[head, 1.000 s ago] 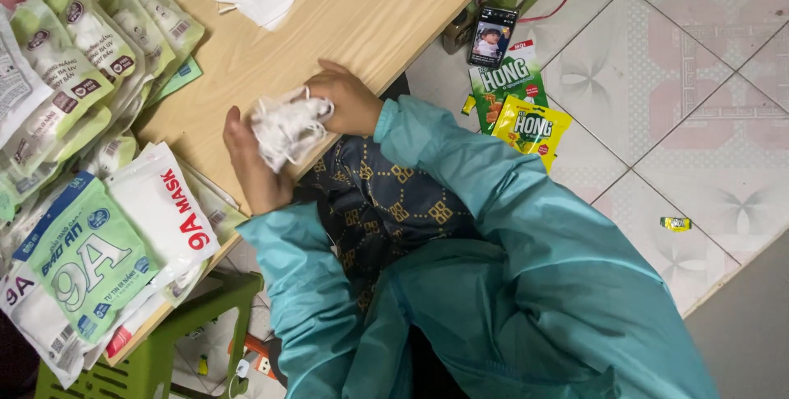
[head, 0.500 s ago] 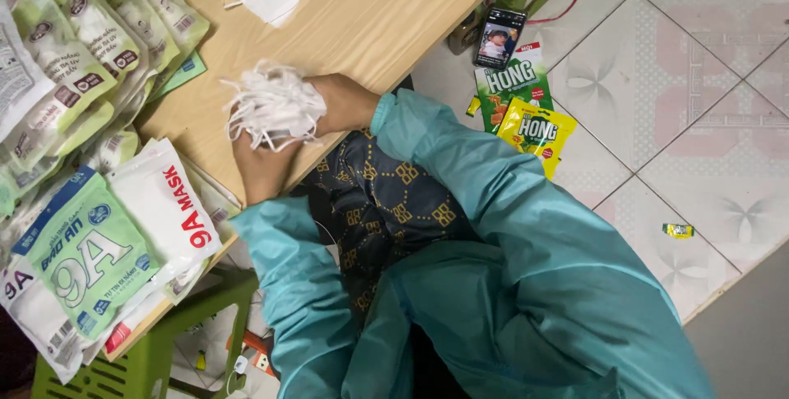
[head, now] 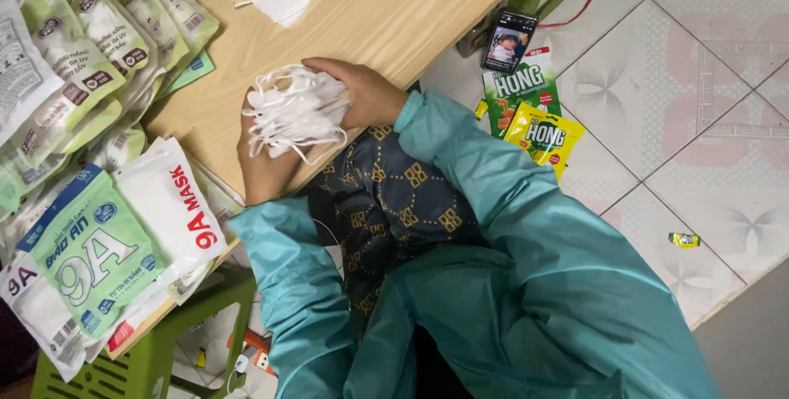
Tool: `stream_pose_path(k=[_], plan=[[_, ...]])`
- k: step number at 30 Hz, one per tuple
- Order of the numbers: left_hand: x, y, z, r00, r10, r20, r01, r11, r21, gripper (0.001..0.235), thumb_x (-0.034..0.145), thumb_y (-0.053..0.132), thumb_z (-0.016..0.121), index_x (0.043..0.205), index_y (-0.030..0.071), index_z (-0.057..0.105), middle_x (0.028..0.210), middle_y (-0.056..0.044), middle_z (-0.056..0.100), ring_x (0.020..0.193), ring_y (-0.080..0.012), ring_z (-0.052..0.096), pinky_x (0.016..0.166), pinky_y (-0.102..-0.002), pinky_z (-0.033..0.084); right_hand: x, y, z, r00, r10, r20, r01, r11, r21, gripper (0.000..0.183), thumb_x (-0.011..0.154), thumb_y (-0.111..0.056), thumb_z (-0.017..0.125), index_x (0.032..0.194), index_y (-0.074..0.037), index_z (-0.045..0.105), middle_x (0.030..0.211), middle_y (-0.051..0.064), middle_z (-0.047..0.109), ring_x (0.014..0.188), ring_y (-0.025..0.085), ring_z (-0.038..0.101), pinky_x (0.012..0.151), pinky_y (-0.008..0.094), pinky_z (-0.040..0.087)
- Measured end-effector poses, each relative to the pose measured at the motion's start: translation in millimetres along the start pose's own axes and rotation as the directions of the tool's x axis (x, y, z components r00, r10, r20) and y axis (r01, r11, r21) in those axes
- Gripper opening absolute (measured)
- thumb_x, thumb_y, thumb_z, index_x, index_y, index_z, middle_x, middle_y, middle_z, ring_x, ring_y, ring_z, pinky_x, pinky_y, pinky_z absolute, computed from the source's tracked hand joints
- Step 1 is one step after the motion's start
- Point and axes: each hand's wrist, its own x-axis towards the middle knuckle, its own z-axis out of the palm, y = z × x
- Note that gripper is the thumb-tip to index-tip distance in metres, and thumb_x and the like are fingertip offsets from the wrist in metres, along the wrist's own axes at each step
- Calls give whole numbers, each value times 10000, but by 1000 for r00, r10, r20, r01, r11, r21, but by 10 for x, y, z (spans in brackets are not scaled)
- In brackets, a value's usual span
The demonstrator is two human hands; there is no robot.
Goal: Fold face masks and insert them into plastic packaging bags
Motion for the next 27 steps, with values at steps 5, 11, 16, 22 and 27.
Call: stream_pose_path(k=[5,11,16,22,27], plan=[[79,-385,127,996,81,-36,-78,992,95,790,643,2,985,1294,17,538,1088,-260,653,1054,-463,680,932,-550,576,10,-57,232,995,-12,-101,11,1000,-10,780,784,-255,911,1450,-86,543,1190,254,714,1158,493,660,986,565,528],[140,-512,110,900,409,-147,-338,871,357,612,597,99,1078,1087,-60,746,1057,-256,675,1037,-451,652,932,-482,537,20,207,326,969,80,-235,-38,984,177,768,684,-297,998,1358,-199,644,1170,83,764,1130,235,714,999,409,540],[133,-358,56,975,223,14,-219,943,251,806,659,182,1073,1298,-36,633,1219,-267,618,1178,-474,598,1028,-541,486,54,166,211,976,-92,-195,111,990,88,1048,734,-435,1012,1561,-128,446,1452,196,606,1339,412,590,1135,537,472],[136,-324,429,952,286,-109,-272,954,130,805,699,45,1025,1325,-97,539,1239,-334,626,1207,-525,606,1041,-616,477,48,59,250,982,37,-185,-36,999,10,985,694,-199,947,1533,-175,430,1246,201,724,1186,446,669,1011,567,538],[157,-357,408,955,259,-147,-250,965,76,592,733,75,1011,1180,-60,648,1113,-251,691,1096,-389,676,987,-527,511,5,54,266,964,145,-224,-134,989,63,903,745,-289,941,1506,-270,456,1245,179,737,1197,420,675,1034,542,534]])
